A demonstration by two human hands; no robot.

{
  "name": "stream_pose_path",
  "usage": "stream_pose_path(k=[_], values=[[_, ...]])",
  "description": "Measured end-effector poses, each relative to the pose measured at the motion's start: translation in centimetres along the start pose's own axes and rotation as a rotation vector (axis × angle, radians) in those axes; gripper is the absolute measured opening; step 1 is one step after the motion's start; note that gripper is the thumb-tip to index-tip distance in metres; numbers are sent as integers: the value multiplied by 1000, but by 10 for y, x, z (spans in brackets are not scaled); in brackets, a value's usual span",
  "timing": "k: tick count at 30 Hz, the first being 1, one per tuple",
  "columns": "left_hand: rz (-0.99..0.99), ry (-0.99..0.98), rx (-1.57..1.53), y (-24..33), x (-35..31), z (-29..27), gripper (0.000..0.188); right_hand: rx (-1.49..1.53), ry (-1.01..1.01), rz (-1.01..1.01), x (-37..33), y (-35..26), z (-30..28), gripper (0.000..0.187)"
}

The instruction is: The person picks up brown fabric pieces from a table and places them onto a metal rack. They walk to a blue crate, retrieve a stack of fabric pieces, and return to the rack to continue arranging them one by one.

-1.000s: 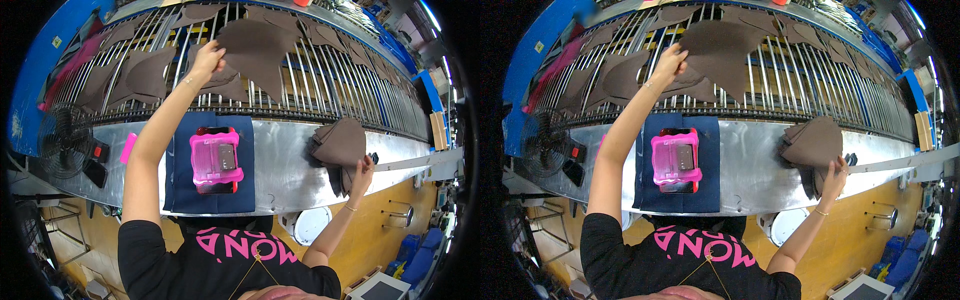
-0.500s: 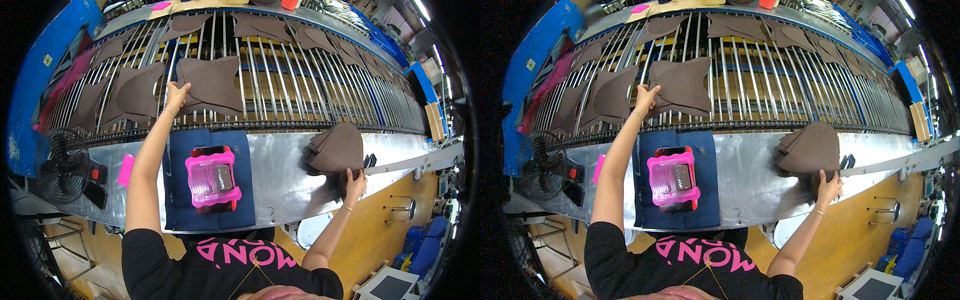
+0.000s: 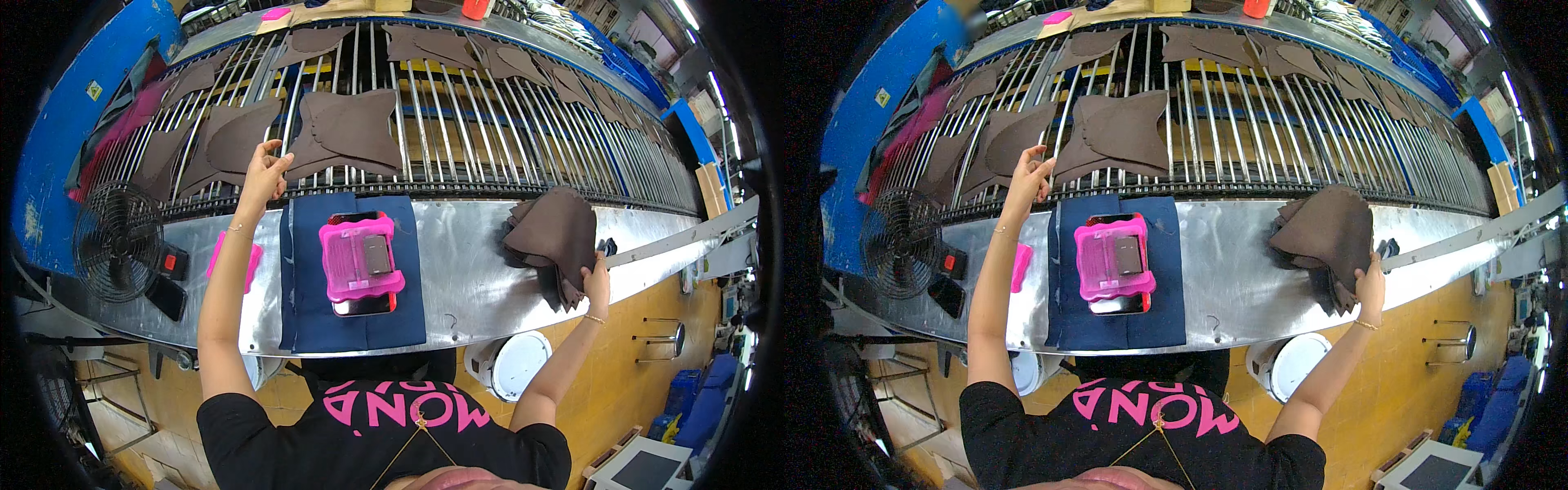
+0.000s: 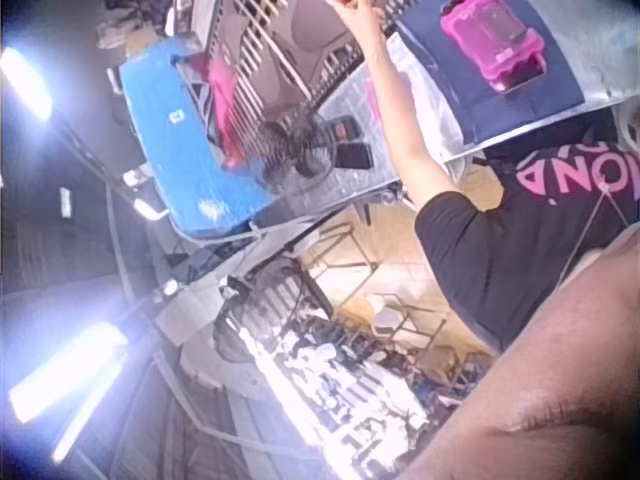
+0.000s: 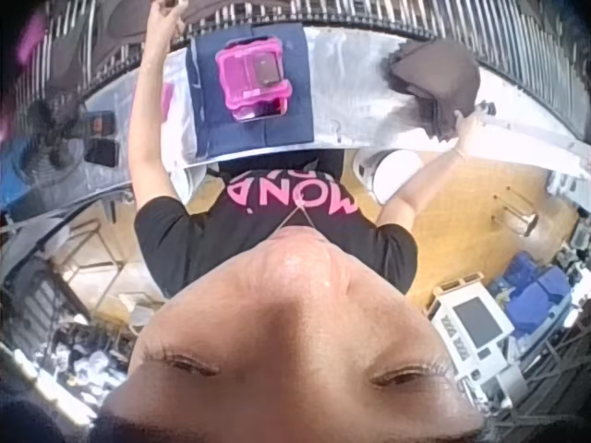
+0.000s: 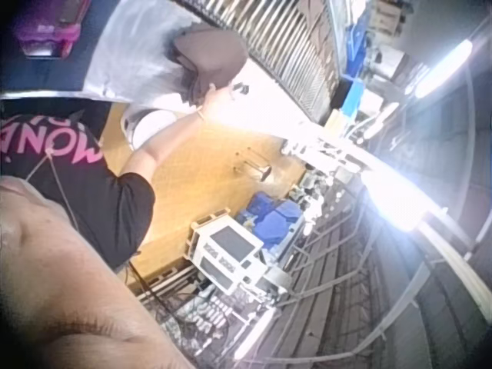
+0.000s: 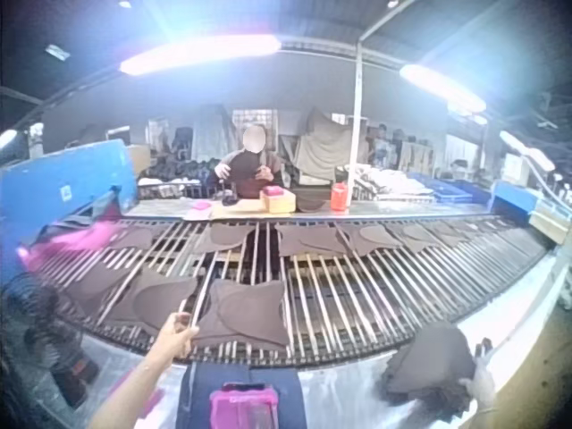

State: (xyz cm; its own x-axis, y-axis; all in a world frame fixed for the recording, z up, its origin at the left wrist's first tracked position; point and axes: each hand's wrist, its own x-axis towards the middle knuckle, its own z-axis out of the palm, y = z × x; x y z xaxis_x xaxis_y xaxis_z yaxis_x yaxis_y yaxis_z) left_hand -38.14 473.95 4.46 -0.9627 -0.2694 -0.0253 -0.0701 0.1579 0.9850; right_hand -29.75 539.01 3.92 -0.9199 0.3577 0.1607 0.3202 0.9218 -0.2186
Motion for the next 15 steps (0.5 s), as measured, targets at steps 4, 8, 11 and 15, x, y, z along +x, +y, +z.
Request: stream_pose_path(k=[4,8,11,15], values=[[75,-68,19,24,-28,1,48,94,54,-31,-22,-64,-50,31],[223,-203,97,50,-53,30,61,580,209,-438,-37,-113,-67,26],[461,-223,182,65,-75,57,69,1027,161,-563,-53,-179,-64,25],[253,-337,-155,76,-85,37,39,1297,-76,-572,-66,-247,-35,30]])
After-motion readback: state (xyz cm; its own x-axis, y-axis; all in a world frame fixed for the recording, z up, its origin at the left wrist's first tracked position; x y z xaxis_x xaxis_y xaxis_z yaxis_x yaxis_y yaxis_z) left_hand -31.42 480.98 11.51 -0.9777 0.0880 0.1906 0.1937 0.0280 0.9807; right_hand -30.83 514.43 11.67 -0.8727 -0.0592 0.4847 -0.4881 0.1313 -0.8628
